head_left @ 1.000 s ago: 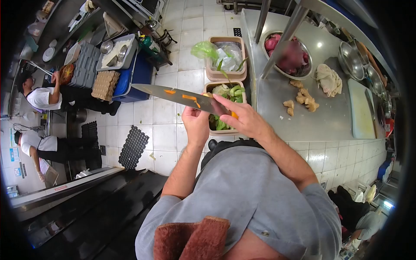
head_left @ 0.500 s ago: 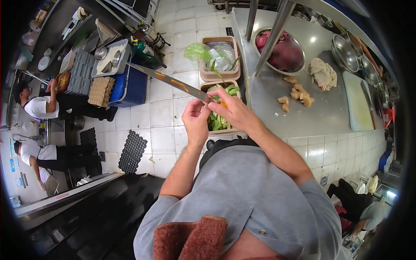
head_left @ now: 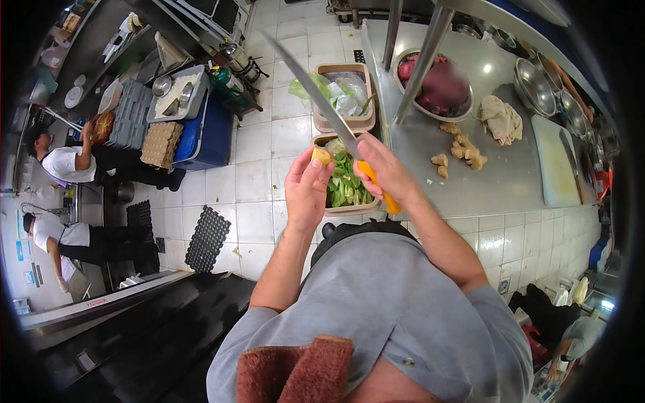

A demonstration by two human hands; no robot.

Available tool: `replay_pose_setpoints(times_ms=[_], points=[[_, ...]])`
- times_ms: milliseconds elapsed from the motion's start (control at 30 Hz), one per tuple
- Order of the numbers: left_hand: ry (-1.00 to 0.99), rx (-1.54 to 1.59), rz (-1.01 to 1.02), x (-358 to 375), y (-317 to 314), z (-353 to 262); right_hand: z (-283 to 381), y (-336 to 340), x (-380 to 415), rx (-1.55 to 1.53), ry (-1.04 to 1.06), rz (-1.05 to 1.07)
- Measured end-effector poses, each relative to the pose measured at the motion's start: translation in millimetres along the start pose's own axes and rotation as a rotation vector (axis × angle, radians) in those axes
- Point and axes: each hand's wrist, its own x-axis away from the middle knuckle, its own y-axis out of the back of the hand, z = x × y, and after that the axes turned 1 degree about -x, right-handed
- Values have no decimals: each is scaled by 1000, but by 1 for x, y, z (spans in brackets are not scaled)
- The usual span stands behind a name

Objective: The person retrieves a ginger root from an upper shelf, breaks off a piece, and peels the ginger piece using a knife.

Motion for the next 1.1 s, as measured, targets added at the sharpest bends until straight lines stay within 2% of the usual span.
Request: replay_pose_setpoints(times_ms=[67,100,167,233,300,533,667,767,833,933,1033,1067,1100], points=[[103,105,-22,-6,-3,-5,-1,4,-4,226,44,-15],[94,107,-18,-7,-4,-5,-8,3,-8,232,51,-11],[116,164,22,-9,-1,-1,-20,-3,-14,634,517,-91],[103,142,11,-11,2,4,-16,-4,-8,686,525,-70],[120,168,34,-11,8,6,-8,-12,0,797,424,-30],[62,111,43,-9,5,8,-12,-16,-3,865,497,-50],[50,132,41,-10,4,10,-13,-17,-5,894,443,-73],[68,82,-1,-10,9,15,-17,-21,-12,827,492,-96],[19,16,17,-6,8,19,-13,-20,-21,741,448,-145],[54,87,-11,-3,3,15,-19,-8,-34,579,411,-200],[134,180,-40,-9,9,4,-18,6,-22,665,384,-125],[146,219,-31,-13,12,3,-21,5,-20,739,552,-126],[161,256,-22,-15,16,3,-21,5,-15,741,556,-117]])
